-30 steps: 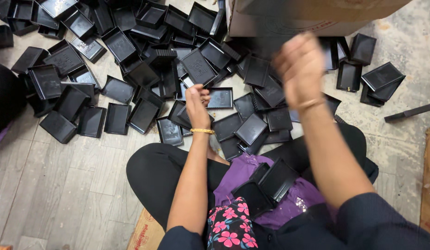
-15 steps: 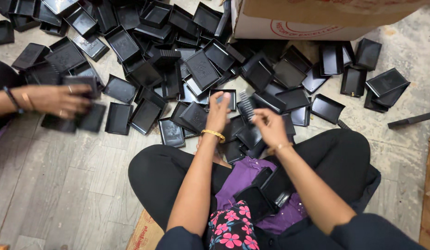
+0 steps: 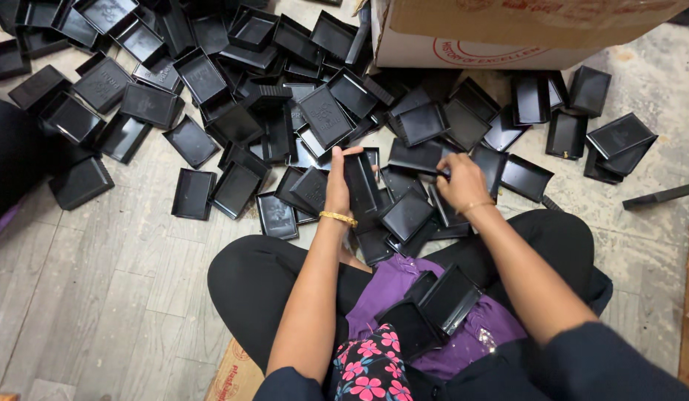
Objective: The person sits on the floor among a large pile of black plastic trays and lids, picks up a base and a lid one at a time, snaps the lid onto the base by hand, and sets the assembled box onto a growing pile. Other people's hands occasionally place more pieces into the pile.
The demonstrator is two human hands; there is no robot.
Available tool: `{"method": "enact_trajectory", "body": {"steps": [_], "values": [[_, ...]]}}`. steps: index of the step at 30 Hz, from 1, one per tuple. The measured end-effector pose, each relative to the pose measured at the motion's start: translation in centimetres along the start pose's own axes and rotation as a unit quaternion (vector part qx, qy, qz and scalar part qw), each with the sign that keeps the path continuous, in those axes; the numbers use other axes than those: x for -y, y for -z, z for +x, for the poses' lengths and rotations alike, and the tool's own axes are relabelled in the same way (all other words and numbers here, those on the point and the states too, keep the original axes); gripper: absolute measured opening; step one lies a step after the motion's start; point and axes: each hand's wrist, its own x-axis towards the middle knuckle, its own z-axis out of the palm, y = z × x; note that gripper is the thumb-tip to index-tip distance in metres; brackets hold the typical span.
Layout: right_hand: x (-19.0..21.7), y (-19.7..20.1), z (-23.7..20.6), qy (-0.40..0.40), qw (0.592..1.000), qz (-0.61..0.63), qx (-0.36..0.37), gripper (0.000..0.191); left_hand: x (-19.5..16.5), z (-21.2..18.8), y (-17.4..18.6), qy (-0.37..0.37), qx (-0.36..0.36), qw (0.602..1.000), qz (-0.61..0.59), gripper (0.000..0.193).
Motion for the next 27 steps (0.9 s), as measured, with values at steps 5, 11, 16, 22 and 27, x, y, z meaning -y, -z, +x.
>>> {"method": "enact_trajectory", "body": {"steps": [5,11,16,22,27], "values": [[2.6,-0.4,1.3,0.125,0.989,0.006,-0.080,0.039,-0.1,0.1,0.3,-0.030,0.038,0.998,0.026,0.064],[3.8,0.8,3.3,0.032,0.992,-0.074,0.096,0.036,-0.3,0.3,1.7,-0.071,0.001,0.997,0.015,0.058],[4.8,1.5,-1.0,-0.135,0.907,0.392,0.067,0.060,0.7,1.0,1.0,-0.072,0.012,0.997,0.004,0.057],[10.0,-1.5,-5.6,-0.083,0.898,0.429,0.048,0.073,1.4,0.4,1.0,-0.101,0.037,0.990,0.086,0.057],[11.5,-1.2,-6.3,-0.103,0.939,0.325,0.031,0.070,1.3,0.3,1.2,-0.212,0.022,0.963,0.162,0.055]]}}
